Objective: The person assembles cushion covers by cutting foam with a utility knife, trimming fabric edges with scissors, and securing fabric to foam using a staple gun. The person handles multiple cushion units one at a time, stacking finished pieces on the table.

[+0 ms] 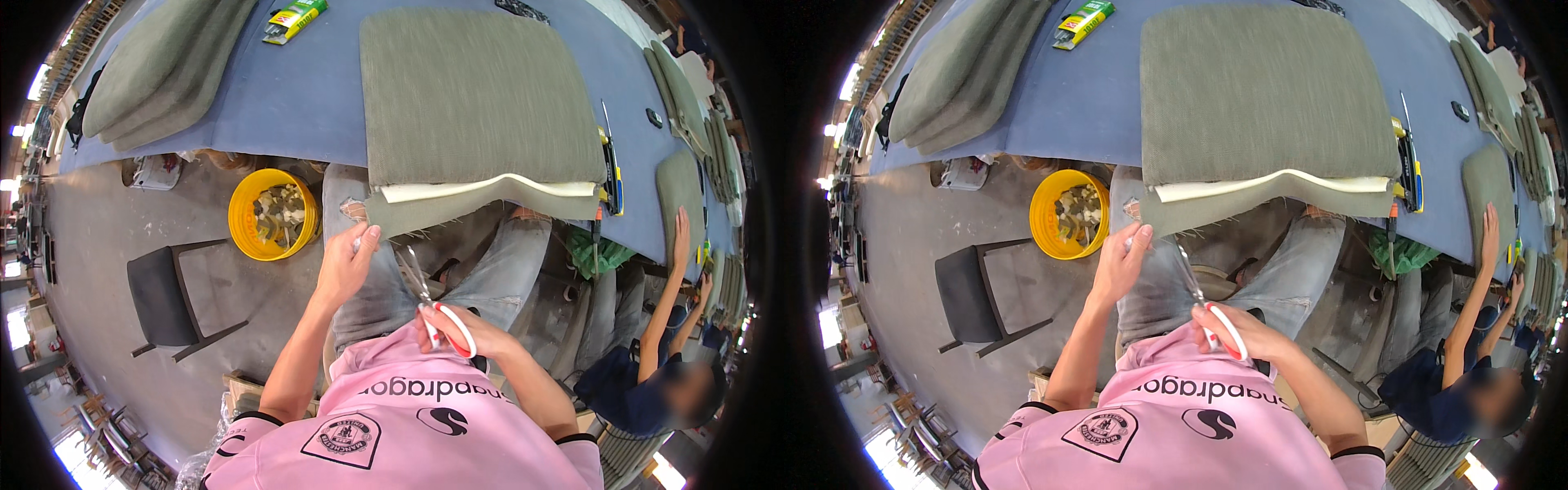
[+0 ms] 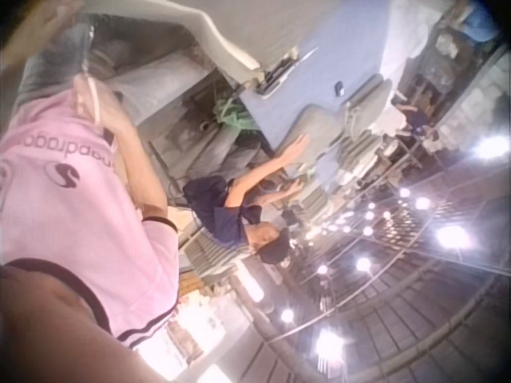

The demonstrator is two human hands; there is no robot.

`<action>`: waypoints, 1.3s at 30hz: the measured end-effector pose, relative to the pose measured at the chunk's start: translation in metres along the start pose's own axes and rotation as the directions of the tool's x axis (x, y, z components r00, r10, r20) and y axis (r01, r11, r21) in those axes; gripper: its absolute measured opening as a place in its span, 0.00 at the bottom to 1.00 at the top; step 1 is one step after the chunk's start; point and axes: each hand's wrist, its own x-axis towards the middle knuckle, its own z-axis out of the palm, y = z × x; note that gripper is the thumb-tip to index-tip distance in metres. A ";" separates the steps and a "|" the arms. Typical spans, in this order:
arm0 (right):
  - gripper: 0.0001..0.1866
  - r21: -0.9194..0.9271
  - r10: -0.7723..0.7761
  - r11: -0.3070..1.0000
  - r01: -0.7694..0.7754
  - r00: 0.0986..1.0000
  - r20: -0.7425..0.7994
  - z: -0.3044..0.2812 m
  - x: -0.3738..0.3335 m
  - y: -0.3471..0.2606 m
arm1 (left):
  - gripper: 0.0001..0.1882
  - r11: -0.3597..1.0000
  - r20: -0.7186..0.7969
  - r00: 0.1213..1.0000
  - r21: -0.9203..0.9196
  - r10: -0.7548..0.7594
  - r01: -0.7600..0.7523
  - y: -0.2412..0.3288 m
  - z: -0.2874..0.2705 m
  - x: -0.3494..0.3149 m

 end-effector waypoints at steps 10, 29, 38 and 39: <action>0.46 0.023 -0.172 0.984 0.177 0.975 -0.143 0.035 0.070 -0.016 | 0.21 0.994 -0.113 0.992 0.098 0.053 -0.042 0.001 0.008 -0.007; 0.35 0.470 -0.355 0.822 0.322 0.935 -0.020 0.040 0.110 -0.003 | 0.21 1.000 -0.078 0.997 0.025 0.011 -0.009 0.001 0.001 -0.007; 0.33 0.733 -0.418 0.637 0.236 0.906 0.071 0.043 0.109 -0.003 | 0.20 0.997 -0.098 0.993 0.044 0.068 -0.064 -0.005 0.000 -0.005; 0.33 0.786 -0.434 0.587 0.197 0.895 0.100 0.042 0.111 -0.003 | 0.20 0.997 -0.107 0.991 0.034 0.073 -0.070 -0.003 0.000 -0.005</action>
